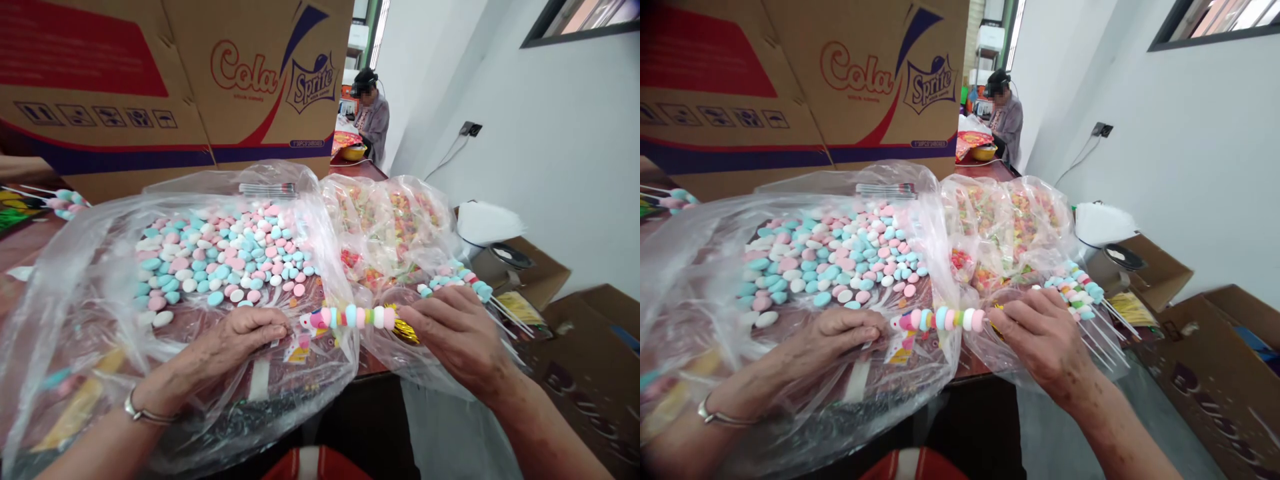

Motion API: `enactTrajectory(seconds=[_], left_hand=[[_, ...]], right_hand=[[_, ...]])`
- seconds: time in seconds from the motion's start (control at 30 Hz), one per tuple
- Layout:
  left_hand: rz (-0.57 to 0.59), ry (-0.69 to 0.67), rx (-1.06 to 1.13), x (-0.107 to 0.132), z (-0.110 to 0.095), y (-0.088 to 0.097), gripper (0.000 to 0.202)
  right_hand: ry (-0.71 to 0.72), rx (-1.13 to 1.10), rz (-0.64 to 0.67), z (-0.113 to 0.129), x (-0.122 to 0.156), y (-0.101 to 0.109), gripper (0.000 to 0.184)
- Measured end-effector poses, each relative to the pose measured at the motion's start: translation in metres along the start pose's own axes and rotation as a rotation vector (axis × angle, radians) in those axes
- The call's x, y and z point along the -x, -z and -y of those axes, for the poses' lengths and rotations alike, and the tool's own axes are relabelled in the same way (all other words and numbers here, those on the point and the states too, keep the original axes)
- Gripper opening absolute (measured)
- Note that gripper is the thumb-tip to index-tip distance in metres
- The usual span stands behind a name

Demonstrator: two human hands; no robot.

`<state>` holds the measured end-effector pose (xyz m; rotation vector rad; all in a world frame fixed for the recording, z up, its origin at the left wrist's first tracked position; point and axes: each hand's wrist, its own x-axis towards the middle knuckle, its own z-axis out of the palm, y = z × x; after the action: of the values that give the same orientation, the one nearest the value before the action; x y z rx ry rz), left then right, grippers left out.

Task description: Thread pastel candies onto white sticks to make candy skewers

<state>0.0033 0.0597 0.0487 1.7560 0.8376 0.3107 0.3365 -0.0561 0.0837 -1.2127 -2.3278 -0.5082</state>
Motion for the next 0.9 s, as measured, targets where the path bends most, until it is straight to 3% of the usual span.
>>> enactTrajectory(seconds=[0.33,0.63,0.9], left_hand=[[0.18,-0.063,-0.172,-0.003,-0.009,0.004,0.029],[0.351,-0.041,-0.103,-0.002,-0.026,-0.012,0.03],[0.272,-0.046,-0.167,0.002,-0.024,-0.019,0.027]], right_hand=[[-0.006,-0.164,0.071,0.002,-0.019,-0.013,0.018],[-0.004,-0.322,0.187,0.002,-0.032,-0.026,0.021],[0.054,-0.297,0.336,-0.001,-0.043,-0.023,0.02]])
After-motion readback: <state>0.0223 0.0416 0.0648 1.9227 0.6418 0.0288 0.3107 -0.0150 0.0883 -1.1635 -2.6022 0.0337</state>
